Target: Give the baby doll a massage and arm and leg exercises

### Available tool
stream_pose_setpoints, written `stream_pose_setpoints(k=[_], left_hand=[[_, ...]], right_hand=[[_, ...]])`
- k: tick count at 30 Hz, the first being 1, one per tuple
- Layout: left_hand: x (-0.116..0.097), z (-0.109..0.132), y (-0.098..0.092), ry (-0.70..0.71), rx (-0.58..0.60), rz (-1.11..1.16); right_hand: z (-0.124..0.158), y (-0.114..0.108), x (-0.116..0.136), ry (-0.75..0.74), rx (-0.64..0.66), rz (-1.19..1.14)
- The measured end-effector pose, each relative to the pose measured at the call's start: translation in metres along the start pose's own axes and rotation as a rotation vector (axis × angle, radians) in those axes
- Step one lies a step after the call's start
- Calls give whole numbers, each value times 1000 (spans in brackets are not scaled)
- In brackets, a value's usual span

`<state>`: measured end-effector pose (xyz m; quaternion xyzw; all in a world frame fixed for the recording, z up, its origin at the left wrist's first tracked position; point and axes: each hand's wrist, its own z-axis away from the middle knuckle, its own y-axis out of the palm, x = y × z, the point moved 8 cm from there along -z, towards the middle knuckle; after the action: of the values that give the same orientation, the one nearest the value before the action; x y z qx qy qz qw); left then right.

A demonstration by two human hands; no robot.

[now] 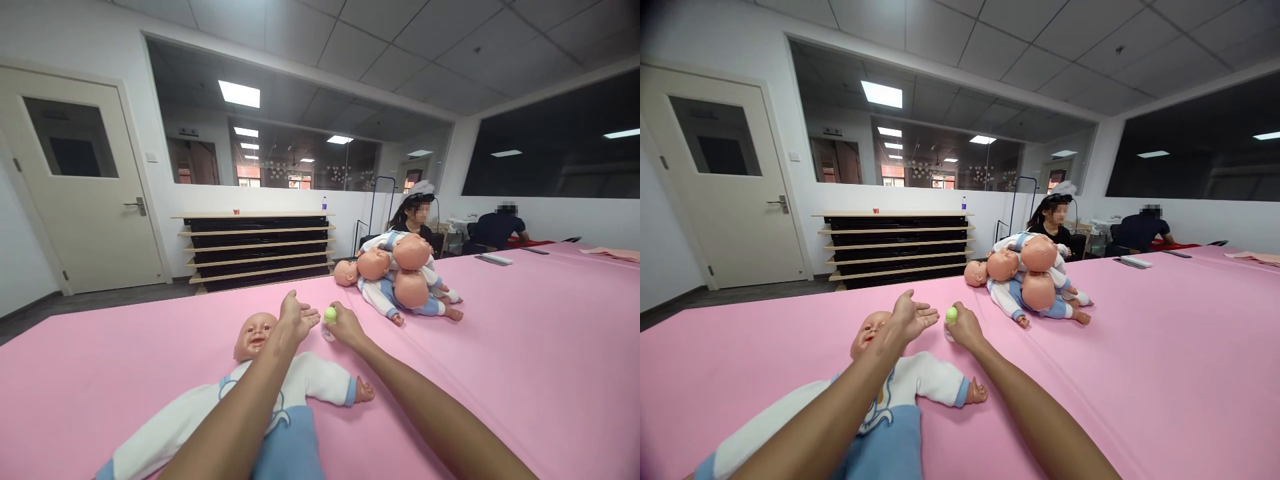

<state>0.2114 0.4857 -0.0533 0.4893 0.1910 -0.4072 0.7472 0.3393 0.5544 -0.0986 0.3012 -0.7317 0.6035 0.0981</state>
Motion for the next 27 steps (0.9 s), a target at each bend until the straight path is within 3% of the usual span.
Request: stream_pose_setpoints(k=[5, 9, 14, 22, 25, 27], left_hand=[[35, -41, -14, -16, -52, 93], [49, -49, -27, -42, -37, 160], [52, -52, -31, -38, -2, 230], [52, -53, -28, -1, 13, 251], [39, -40, -25, 14, 28, 225], [25, -25, -20, 51, 62, 201]], right_hand=[[6, 4, 5, -89, 44, 13], [16, -4, 13, -253, 81, 19], [28, -6, 23, -436, 146, 73], [31, -1, 27, -366, 80, 93], [34, -12, 30, -322, 104, 9], [37, -29, 39, -248, 45, -102]])
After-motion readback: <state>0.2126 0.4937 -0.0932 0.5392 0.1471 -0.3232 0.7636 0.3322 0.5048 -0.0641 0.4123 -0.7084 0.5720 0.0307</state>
